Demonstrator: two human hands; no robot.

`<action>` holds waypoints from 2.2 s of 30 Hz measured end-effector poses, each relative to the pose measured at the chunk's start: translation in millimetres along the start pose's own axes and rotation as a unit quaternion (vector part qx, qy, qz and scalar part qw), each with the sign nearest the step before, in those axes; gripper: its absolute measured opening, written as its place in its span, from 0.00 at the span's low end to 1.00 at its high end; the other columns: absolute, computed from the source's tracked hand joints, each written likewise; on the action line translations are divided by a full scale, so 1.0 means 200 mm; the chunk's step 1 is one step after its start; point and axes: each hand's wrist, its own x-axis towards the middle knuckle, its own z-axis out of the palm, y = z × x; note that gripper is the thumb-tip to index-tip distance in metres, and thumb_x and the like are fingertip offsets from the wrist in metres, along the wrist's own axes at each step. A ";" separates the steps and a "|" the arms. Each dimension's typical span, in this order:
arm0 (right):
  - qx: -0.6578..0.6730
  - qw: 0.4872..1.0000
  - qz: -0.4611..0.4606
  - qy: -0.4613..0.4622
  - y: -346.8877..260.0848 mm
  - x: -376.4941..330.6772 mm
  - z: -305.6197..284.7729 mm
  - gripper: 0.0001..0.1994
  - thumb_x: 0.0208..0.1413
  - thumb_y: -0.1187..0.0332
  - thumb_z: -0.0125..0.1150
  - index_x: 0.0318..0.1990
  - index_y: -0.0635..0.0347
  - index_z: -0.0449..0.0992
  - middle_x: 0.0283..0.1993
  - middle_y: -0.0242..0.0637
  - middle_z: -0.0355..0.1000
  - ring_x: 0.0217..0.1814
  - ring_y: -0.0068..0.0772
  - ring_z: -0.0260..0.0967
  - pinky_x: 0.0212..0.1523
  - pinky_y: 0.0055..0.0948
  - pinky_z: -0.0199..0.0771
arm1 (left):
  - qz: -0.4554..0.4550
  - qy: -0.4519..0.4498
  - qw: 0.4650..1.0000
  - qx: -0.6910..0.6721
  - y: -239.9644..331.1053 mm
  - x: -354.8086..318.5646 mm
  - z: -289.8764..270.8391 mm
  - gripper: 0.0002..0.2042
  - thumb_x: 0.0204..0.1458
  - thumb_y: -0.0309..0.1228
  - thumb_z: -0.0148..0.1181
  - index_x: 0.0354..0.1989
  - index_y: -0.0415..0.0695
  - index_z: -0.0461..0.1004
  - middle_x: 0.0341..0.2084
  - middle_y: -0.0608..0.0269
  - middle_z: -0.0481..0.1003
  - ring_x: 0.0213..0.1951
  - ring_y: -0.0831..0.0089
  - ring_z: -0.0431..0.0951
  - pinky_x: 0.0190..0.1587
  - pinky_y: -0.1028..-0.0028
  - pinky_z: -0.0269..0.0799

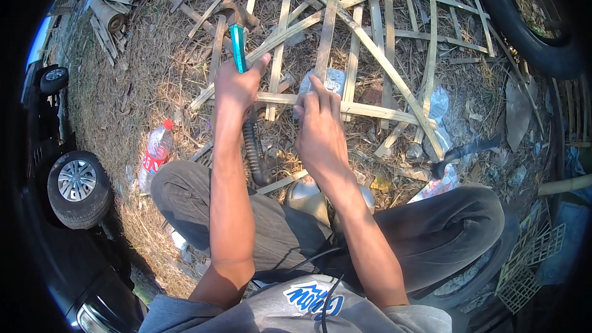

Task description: The person constructs a lattice structure by arranging thin bamboo strips and nailing them together at the intersections with a hammer.

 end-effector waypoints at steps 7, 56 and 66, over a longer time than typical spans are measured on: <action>-0.154 0.982 0.003 -0.107 0.00 -0.02 0.06 0.12 0.60 0.78 0.52 0.51 0.66 0.71 0.69 0.46 0.64 0.69 0.55 0.59 0.67 0.54 0.59 | 0.029 -0.011 0.998 0.057 -0.12 -0.03 0.07 0.23 0.33 0.35 0.86 0.26 0.31 0.77 0.18 0.48 0.78 0.22 0.56 0.80 0.28 0.59 0.72; 0.228 0.919 0.307 0.096 0.15 0.09 -0.05 0.10 0.65 0.72 0.64 0.48 0.70 0.77 0.42 0.41 0.81 0.43 0.23 0.78 0.43 0.19 0.75 | -0.023 -0.153 0.987 0.036 -0.16 0.05 0.13 0.26 0.42 0.45 0.82 0.15 0.35 0.73 0.11 0.58 0.72 0.15 0.69 0.70 0.23 0.61 0.68; 0.173 0.971 0.161 0.047 0.19 0.05 0.05 0.04 0.66 0.78 0.57 0.45 0.68 0.74 0.37 0.42 0.80 0.41 0.26 0.81 0.45 0.25 0.79 | -0.025 -0.164 0.985 0.051 -0.09 0.03 0.10 0.27 0.39 0.45 0.83 0.17 0.33 0.74 0.13 0.56 0.73 0.17 0.69 0.72 0.24 0.63 0.70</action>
